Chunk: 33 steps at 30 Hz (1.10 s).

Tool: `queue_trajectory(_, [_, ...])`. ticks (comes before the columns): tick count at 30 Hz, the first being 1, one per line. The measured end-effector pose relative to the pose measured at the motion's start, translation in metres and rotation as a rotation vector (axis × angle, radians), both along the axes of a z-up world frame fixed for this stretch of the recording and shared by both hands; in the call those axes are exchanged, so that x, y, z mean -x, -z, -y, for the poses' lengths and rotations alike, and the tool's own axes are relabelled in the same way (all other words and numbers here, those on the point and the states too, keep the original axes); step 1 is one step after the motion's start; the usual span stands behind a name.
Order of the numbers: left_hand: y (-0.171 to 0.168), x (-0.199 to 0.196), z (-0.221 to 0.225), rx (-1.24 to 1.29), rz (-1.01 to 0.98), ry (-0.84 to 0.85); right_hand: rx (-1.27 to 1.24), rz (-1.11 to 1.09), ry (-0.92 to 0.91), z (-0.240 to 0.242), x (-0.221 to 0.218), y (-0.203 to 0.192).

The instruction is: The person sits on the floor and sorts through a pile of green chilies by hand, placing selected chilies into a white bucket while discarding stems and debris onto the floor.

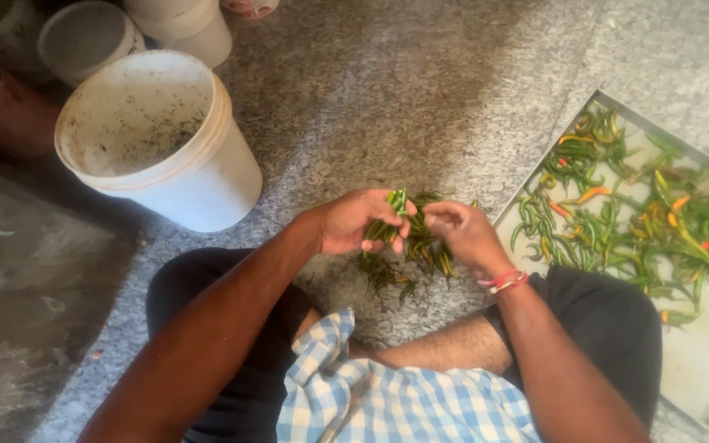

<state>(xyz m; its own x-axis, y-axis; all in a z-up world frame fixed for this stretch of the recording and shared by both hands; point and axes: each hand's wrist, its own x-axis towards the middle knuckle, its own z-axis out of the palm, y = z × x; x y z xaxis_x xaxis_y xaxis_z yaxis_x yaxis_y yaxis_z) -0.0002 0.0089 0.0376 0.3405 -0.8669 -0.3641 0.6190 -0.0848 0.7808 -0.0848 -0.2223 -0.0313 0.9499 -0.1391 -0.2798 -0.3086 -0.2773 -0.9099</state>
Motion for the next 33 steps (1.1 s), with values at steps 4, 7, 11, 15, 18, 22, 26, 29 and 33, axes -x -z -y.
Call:
queue_trajectory(4, [0.001, 0.005, 0.001, -0.026, -0.004, 0.03, -0.198, -0.008, 0.061, 0.006, -0.001, 0.0])
queue_trajectory(7, [-0.001, 0.005, 0.002, -0.078, 0.007, 0.023, -0.252, 0.049, 0.029, 0.006, -0.002, 0.001])
queue_trajectory(11, [-0.002, 0.005, 0.001, -0.034, -0.012, 0.02, -0.302, 0.058, 0.031, 0.009, -0.002, 0.003])
queue_trajectory(15, [0.004, 0.001, 0.001, -0.102, 0.063, -0.014, -0.4, 0.076, 0.036, 0.012, -0.004, 0.006])
queue_trajectory(18, [0.018, 0.0, 0.006, -0.254, 0.286, -0.109, -0.469, 0.04, 0.05, 0.013, -0.006, 0.009])
queue_trajectory(22, [0.041, 0.006, 0.018, -0.278, 0.739, -0.102, -0.627, -0.017, 0.046, 0.009, -0.005, 0.007])
queue_trajectory(26, [0.053, 0.015, 0.021, -0.366, 0.994, 0.021, -0.483, 0.082, -0.018, -0.012, 0.002, 0.001])
queue_trajectory(29, [0.044, 0.017, 0.025, -0.372, 0.874, 0.041, -0.091, 0.279, 0.06, -0.029, 0.007, -0.003])
queue_trajectory(33, [0.021, 0.016, 0.026, -0.423, 0.454, -0.142, 0.539, 0.563, 0.097, -0.023, 0.008, -0.005])
